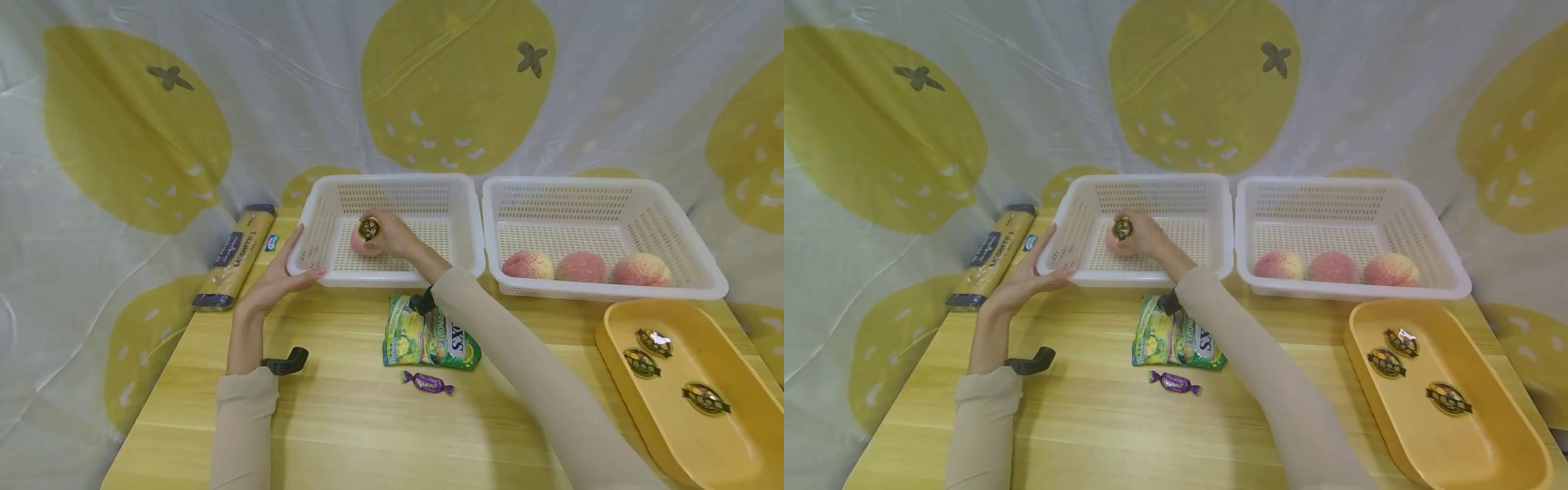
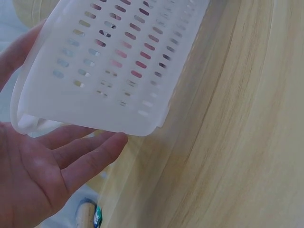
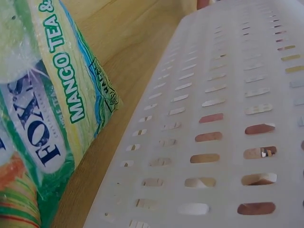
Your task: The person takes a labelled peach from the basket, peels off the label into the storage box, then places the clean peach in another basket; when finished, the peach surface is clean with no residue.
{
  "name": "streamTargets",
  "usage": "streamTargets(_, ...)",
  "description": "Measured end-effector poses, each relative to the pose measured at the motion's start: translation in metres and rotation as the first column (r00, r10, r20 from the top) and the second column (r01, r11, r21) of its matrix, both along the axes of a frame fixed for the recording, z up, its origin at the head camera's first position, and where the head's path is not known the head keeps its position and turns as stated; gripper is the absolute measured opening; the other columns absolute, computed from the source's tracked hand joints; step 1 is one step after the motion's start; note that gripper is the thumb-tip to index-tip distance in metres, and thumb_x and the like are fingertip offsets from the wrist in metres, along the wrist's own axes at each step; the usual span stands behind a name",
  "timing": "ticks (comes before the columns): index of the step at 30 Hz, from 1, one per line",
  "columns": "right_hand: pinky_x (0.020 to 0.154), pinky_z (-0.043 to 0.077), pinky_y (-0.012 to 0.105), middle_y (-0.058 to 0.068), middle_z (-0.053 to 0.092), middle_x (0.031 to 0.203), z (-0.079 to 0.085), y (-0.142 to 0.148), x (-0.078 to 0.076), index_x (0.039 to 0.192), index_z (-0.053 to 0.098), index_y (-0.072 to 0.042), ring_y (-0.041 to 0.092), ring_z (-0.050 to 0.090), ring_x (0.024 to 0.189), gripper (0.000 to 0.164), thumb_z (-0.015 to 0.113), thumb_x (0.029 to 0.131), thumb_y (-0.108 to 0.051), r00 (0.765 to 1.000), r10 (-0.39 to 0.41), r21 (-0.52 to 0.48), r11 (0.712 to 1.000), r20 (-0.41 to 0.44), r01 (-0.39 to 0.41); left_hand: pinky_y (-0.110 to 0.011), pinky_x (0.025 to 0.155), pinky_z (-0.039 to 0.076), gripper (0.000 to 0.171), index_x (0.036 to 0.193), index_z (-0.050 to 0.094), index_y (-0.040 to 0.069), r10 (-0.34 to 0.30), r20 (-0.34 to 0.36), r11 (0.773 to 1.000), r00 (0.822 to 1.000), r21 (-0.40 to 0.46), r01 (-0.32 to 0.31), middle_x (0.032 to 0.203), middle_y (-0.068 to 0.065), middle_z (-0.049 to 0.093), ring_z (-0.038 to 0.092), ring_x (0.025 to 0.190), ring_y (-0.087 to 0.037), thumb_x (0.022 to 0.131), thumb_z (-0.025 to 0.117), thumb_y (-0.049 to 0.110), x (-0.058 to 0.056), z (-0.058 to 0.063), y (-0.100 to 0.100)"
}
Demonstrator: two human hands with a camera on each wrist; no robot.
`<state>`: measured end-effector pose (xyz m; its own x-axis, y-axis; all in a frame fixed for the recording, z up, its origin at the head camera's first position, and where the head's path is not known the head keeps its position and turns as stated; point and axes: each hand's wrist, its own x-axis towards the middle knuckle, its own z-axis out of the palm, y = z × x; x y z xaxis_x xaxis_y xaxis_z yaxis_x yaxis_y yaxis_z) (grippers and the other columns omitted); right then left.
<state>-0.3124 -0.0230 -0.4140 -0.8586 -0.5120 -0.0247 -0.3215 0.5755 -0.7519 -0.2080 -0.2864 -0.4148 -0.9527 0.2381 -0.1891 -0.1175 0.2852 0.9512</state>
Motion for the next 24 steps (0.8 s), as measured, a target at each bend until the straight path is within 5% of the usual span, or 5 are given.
streamTargets(9, 0.119, 0.042, 0.048, 0.013, 0.061, 0.145, 0.0004, 0.0008, 0.0004, 0.136, 0.061, -0.012, 0.034, 0.053, 0.139, 0.052, 0.083, 0.088, -0.011, 0.999, 0.035, 0.005, 0.999, -0.027, -0.035, -0.02, 0.097, 0.053, 0.106, 0.166, -0.002, 0.041, 0.001, 0.01, 1.0, 1.0, 0.022, -0.001, 0.172, -0.011, 0.019, 0.044, 0.145, -0.036, 0.097, 0.073, 0.016, 0.0013, -0.0013, -0.0006)
streamTargets(24, 0.114, 0.045, 0.049, 0.013, 0.062, 0.144, 0.0058, 0.0088, 0.0034, 0.134, 0.065, -0.013, 0.032, 0.055, 0.135, 0.048, 0.082, 0.09, -0.018, 0.998, 0.066, -0.027, 0.997, -0.013, -0.066, -0.038, 0.101, 0.057, 0.105, 0.166, -0.002, 0.04, 0.001, 0.014, 1.0, 1.0, 0.008, -0.001, 0.172, -0.012, 0.021, 0.049, 0.139, -0.034, 0.096, 0.074, 0.017, 0.0002, 0.0023, 0.0007)
